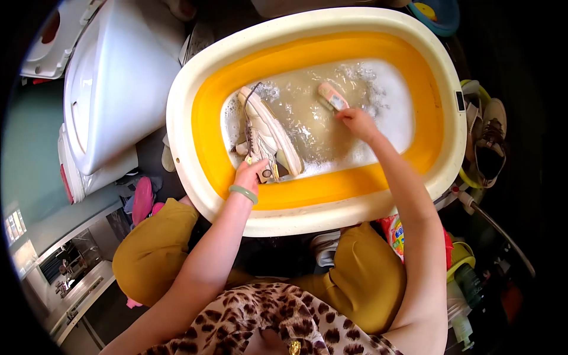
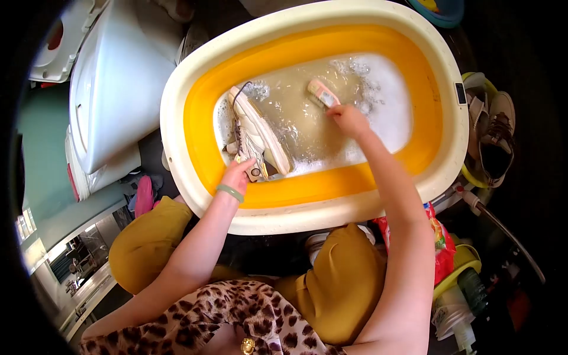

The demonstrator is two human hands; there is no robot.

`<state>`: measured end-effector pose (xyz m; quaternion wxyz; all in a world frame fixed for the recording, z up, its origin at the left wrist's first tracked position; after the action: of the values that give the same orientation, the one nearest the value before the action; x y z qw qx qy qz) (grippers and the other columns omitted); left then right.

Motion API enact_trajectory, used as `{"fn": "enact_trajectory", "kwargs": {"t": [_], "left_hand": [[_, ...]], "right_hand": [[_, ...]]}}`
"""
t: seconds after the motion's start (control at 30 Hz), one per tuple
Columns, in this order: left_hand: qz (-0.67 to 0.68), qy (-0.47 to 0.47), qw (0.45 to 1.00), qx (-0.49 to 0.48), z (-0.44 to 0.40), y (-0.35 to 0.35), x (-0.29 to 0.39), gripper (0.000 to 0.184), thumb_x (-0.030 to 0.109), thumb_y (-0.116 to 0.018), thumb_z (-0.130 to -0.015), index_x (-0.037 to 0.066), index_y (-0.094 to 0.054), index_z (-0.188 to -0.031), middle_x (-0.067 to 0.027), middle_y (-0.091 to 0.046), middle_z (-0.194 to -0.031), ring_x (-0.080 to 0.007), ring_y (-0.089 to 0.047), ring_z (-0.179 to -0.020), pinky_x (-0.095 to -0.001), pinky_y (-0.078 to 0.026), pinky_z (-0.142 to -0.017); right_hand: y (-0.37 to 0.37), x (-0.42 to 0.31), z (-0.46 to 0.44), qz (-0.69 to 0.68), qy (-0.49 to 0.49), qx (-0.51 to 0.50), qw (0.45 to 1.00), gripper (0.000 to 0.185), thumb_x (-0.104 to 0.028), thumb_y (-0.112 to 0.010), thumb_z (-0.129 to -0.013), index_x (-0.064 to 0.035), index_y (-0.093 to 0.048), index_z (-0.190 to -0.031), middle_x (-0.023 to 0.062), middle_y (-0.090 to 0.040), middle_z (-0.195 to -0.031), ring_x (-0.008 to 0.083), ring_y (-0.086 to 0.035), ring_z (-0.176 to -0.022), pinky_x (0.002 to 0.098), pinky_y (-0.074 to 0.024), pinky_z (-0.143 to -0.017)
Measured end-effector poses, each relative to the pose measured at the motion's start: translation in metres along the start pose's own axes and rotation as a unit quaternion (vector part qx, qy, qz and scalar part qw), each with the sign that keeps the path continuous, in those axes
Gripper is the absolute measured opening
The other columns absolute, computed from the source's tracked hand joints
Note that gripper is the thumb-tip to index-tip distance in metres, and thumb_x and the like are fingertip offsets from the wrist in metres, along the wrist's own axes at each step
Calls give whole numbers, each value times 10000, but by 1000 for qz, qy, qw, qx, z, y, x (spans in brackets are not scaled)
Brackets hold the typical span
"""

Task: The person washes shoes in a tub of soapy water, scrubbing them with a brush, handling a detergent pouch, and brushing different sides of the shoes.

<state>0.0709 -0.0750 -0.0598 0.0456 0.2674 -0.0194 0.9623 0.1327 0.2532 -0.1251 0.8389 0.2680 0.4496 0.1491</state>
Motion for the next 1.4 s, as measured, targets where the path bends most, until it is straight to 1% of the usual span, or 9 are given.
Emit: {"fn": "enact_trajectory", "kwargs": {"t": [0.07,0.27,0.33,0.53,0.63,0.87,1.03,1.27,1.4], "left_hand": [[-81,20,989,-120,-9,-8,-7,453,174,-700,-760,24,-508,-1141,-51,-584,-1079,-167,-519,-1042,-310,-359,-944],[-111,26,980,-163,-14,-42,-18,349,143,-693,-770,41,-574,-1083,-33,-608,-1041,-148,-550,-991,-302,-384,-886],[-51,15,983,-174,-12,-59,-21,328,147,-679,-783,40,-577,-1077,-33,-612,-1024,-141,-553,-982,-309,-392,-874],[95,13,971,-219,-21,-62,-29,303,162,-634,-827,50,-547,-1095,-37,-603,-1009,-160,-562,-966,-324,-437,-837],[58,29,987,-150,-24,-41,-28,430,240,-677,-796,-2,-537,-1122,-68,-563,-1116,-171,-495,-1069,-339,-355,-941],[-11,19,998,-59,-29,-24,-23,551,287,-691,-786,-35,-482,-1181,-90,-511,-1210,-166,-443,-1130,-350,-287,-994],[4,12,998,-63,-34,-34,-22,550,269,-673,-802,-45,-459,-1199,-108,-503,-1214,-185,-440,-1138,-376,-281,-1005],[101,41,979,-172,-34,-69,-33,488,262,-643,-827,-9,-474,-1196,-89,-531,-1162,-164,-468,-1100,-330,-373,-932],[200,38,921,-332,-28,-106,-30,475,322,-535,-891,72,-405,-1273,-63,-470,-1253,-184,-428,-1159,-404,-331,-987]], "right_hand": [[-19,-14,12,-66,-2,46,997,184,-176,-499,-830,-158,-623,-965,137,-638,-895,313,-601,-827,363,-473,-721],[-60,-31,51,-104,-66,-354,927,188,-119,-479,-807,-133,-625,-925,122,-640,-845,248,-615,-746,341,-482,-666],[-15,-5,23,104,4,-103,989,196,-128,-476,-811,-179,-623,-929,114,-607,-886,293,-594,-829,379,-474,-729],[31,-30,21,69,23,145,987,405,-46,-517,-759,-202,-565,-1129,140,-520,-1020,332,-552,-892,402,-467,-745],[34,-24,15,61,-23,230,971,664,-91,-497,-803,-209,-189,-1380,187,-555,-949,361,-566,-848,455,-465,-685],[24,-9,-1,57,-74,186,978,638,-170,-465,-852,-210,-140,-1399,215,-611,-856,396,-582,-747,458,-462,-666],[-50,-29,40,181,74,-103,975,648,-119,-438,-838,-396,-191,-1370,193,-619,-865,368,-596,-735,449,-464,-652],[38,-39,45,60,12,69,996,518,-93,-446,-874,-274,-333,-1347,166,-621,-882,316,-607,-732,401,-467,-628],[29,-121,80,-212,-3,23,977,467,-98,-507,-877,-240,-431,-1315,92,-640,-905,108,-521,-628,261,-456,-587]]}}
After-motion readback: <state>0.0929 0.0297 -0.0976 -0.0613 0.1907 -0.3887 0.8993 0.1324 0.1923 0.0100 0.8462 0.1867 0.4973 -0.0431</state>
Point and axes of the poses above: each hand's wrist, its own z-axis away from the middle knuckle, its own y-axis out of the back of the hand, x = y × z, the point moved 8 cm from there along -z, towards the middle knuckle
